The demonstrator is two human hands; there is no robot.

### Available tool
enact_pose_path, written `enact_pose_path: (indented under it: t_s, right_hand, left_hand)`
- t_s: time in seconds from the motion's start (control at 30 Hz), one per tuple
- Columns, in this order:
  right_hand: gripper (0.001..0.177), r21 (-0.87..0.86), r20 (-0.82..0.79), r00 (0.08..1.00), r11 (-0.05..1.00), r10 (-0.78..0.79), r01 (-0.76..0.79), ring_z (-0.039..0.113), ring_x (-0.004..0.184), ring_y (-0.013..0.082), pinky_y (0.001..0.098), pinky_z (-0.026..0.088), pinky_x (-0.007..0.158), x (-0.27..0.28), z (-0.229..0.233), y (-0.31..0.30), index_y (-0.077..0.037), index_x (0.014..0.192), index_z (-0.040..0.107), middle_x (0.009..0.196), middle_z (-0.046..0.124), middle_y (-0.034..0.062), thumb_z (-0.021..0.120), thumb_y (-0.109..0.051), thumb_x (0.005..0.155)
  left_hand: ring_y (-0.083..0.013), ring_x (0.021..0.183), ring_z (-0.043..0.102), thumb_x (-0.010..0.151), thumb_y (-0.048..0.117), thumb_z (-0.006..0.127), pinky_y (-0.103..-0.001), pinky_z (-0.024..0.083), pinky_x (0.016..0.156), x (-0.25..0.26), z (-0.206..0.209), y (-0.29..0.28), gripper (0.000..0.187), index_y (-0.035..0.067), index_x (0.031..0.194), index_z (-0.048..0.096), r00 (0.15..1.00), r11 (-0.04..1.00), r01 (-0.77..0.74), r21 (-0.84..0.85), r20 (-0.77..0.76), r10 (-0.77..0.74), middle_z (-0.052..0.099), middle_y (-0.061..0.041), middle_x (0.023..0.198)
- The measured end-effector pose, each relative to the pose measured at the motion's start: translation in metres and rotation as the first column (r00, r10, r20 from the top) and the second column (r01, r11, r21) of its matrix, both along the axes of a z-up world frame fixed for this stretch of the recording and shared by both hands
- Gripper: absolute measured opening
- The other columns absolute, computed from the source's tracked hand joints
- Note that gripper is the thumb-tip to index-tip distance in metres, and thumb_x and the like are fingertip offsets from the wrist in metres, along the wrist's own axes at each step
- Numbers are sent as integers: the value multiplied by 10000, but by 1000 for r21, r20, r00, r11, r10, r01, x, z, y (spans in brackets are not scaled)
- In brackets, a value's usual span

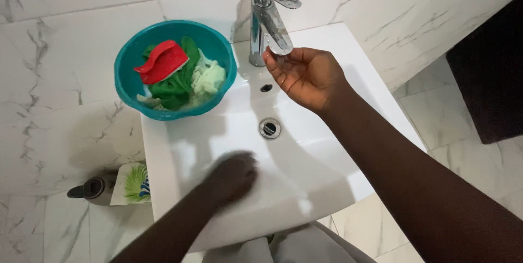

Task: Cleaning a bathroom sink and faucet using sponges and scrubbing tools.

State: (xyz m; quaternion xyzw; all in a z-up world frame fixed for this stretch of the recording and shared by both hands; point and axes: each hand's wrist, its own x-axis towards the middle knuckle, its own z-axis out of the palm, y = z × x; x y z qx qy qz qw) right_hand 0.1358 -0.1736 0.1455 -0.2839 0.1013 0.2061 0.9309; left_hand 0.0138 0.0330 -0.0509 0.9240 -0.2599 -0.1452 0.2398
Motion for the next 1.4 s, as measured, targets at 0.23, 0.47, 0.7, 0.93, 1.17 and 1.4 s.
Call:
enact_pose_path:
  t_s: [0.23, 0.47, 0.7, 0.93, 1.17, 1.4]
  right_hand:
    - [258, 123, -56, 936, 933, 347, -338, 693, 1053, 257, 358, 602, 945, -24, -11, -32, 91, 1138, 586, 1067, 683, 156, 415, -85, 1060]
    - [257, -839, -194, 646, 216, 738, -499, 722, 926, 198, 344, 568, 901, -113, -12, -69, -59, 1046, 731, 988, 760, 88, 515, -186, 986]
    - [327, -818, -494, 832, -459, 253, -347, 756, 1120, 252, 400, 626, 1013, -149, -40, -121, -181, 1219, 707, 1205, 750, 63, 466, -358, 1085]
    - [390, -680, 7, 781, -570, 624, 462, 544, 1371, 291, 526, 317, 1212, -163, -98, -159, -58, 1196, 685, 1291, 684, 135, 433, -324, 1061]
    - [518, -808, -138, 619, -449, 773, 381, 517, 1342, 311, 511, 309, 1125, -165, -89, -94, -131, 1347, 670, 1382, 635, 134, 499, -444, 972]
    - [317, -981, 2, 832, 161, 555, -105, 748, 918, 215, 367, 595, 831, -93, -165, -61, -63, 1140, 717, 1151, 749, 79, 612, -305, 962]
  left_hand:
    - [-257, 1293, 640, 1007, 393, 481, -379, 445, 1117, 2, 38, -80, 439, 123, 1287, 686, 797, 901, -295, -319, -602, 49, 699, -80, 1358]
    - [-310, 1378, 499, 1059, 423, 402, -439, 385, 1131, -4, -18, -112, 507, 135, 1437, 578, 951, 950, 92, -300, -257, -173, 520, -110, 1528]
    - [-378, 1587, 171, 1029, 634, 398, -499, 160, 1223, -14, 49, -136, 856, 34, 1620, 241, 912, 918, 253, -306, -241, -332, 204, -247, 1689]
    - [-414, 1574, 174, 882, 815, 452, -471, 203, 1237, -19, 54, -120, 1171, -78, 1604, 222, 907, 892, 317, -324, -171, -384, 213, -329, 1668]
    - [-421, 1563, 167, 853, 861, 466, -482, 197, 1243, -16, 95, -37, 1222, -108, 1558, 231, 888, 972, 233, 21, -412, -204, 205, -331, 1644]
    - [-366, 1188, 653, 1050, 820, 241, -482, 528, 1091, 9, 6, 52, 928, 21, 1214, 682, 944, 997, -59, -52, -329, 39, 700, -217, 1266]
